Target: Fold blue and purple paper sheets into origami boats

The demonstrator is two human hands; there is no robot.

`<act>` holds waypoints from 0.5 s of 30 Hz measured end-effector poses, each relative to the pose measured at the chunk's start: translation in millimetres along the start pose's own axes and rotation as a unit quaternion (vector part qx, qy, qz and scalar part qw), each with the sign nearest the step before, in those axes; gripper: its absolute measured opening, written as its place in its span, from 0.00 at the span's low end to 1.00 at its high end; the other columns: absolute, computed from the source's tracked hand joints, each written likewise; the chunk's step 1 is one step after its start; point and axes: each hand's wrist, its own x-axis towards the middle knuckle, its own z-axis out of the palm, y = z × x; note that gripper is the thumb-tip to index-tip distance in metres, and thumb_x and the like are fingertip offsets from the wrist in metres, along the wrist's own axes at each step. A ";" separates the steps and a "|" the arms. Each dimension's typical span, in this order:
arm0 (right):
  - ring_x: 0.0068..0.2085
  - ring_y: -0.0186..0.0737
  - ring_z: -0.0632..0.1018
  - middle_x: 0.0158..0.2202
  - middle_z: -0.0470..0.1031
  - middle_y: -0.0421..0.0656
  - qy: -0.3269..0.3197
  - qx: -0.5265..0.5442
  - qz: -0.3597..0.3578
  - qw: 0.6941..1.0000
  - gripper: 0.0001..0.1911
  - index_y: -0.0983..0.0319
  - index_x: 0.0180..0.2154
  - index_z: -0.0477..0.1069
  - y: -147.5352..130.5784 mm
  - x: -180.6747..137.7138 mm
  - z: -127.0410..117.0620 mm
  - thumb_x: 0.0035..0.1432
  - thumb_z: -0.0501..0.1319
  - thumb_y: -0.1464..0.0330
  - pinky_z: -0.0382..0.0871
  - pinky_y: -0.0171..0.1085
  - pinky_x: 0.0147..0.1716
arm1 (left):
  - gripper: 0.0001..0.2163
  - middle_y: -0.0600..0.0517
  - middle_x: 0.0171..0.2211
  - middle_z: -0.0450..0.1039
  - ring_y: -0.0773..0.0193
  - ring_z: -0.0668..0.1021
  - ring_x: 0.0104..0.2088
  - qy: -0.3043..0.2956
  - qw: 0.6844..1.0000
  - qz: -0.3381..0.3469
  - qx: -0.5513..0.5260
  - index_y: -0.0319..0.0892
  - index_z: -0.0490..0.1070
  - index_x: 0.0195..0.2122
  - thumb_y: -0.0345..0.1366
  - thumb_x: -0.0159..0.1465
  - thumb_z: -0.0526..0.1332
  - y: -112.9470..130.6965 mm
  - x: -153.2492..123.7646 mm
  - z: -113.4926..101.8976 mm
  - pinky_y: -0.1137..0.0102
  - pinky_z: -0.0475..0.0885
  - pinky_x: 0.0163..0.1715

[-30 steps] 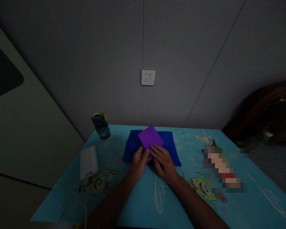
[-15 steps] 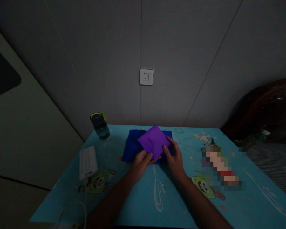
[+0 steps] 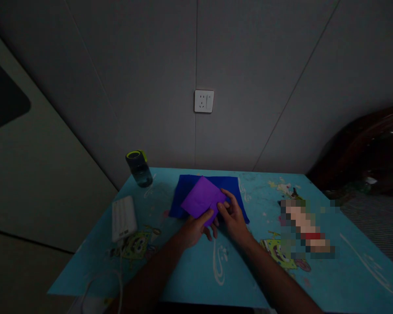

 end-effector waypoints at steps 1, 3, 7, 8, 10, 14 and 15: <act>0.19 0.32 0.70 0.26 0.69 0.33 -0.005 -0.009 -0.004 1.000 0.30 0.54 0.60 0.56 1.3 0.8 -0.7 0.60 0.62 0.56 0.69 0.35 0.21 | 0.21 0.54 0.24 0.73 0.69 0.74 0.15 0.009 1.000 -0.002 0.018 0.38 0.71 0.36 0.53 0.58 0.64 -0.2 0.2 -0.4 0.76 0.60 0.09; 0.21 0.33 0.72 0.28 0.71 0.35 -0.005 -0.027 -0.010 1.000 0.29 0.56 0.59 0.57 2.3 3.0 -3.5 0.60 0.62 0.56 0.71 0.36 0.24 | 0.22 0.56 0.19 0.69 0.73 0.68 0.10 0.011 0.998 -0.009 0.055 0.37 0.70 0.31 0.56 0.59 0.61 -0.4 0.1 -0.6 0.77 0.53 0.07; 0.23 0.33 0.70 0.26 0.70 0.36 0.036 -0.061 -0.008 0.997 0.23 0.59 0.52 0.67 -2.8 6.5 -8.9 0.61 0.61 0.53 0.68 0.34 0.23 | 0.22 0.55 0.23 0.72 0.75 0.66 0.09 -0.003 0.996 -0.009 0.093 0.36 0.72 0.38 0.54 0.60 0.60 0.1 0.0 -0.2 0.76 0.51 0.07; 0.23 0.33 0.69 0.24 0.69 0.36 0.038 -0.060 -0.003 0.997 0.20 0.60 0.47 0.69 -5.0 6.6 -9.5 0.61 0.60 0.53 0.67 0.34 0.22 | 0.22 0.55 0.25 0.73 0.75 0.66 0.10 -0.005 0.995 -0.006 0.101 0.36 0.72 0.42 0.53 0.60 0.60 0.4 0.2 -0.5 0.76 0.51 0.07; 0.21 0.33 0.68 0.22 0.67 0.36 0.025 -0.047 0.007 0.999 0.19 0.61 0.36 0.71 -9.3 5.7 -9.8 0.61 0.60 0.51 0.66 0.33 0.21 | 0.22 0.53 0.27 0.75 0.76 0.66 0.10 -0.013 0.992 -0.003 0.123 0.36 0.71 0.45 0.51 0.60 0.60 1.3 0.4 -1.4 0.76 0.51 0.07; 0.21 0.32 0.66 0.21 0.67 0.37 0.005 -0.025 0.019 0.999 0.22 0.61 0.27 0.68 -14.2 2.8 -9.6 0.59 0.60 0.49 0.63 0.33 0.20 | 0.23 0.47 0.34 0.78 0.77 0.67 0.11 -0.041 0.987 -0.006 0.157 0.35 0.72 0.46 0.51 0.61 0.60 2.2 -0.6 -2.7 0.76 0.53 0.08; 0.21 0.32 0.66 0.21 0.67 0.37 0.005 -0.021 0.022 1.000 0.22 0.61 0.27 0.68 -14.5 2.4 -9.4 0.59 0.61 0.49 0.63 0.33 0.20 | 0.24 0.47 0.34 0.78 0.76 0.67 0.11 -0.051 0.986 -0.011 0.158 0.35 0.71 0.48 0.52 0.61 0.59 2.0 -1.1 -2.5 0.76 0.54 0.08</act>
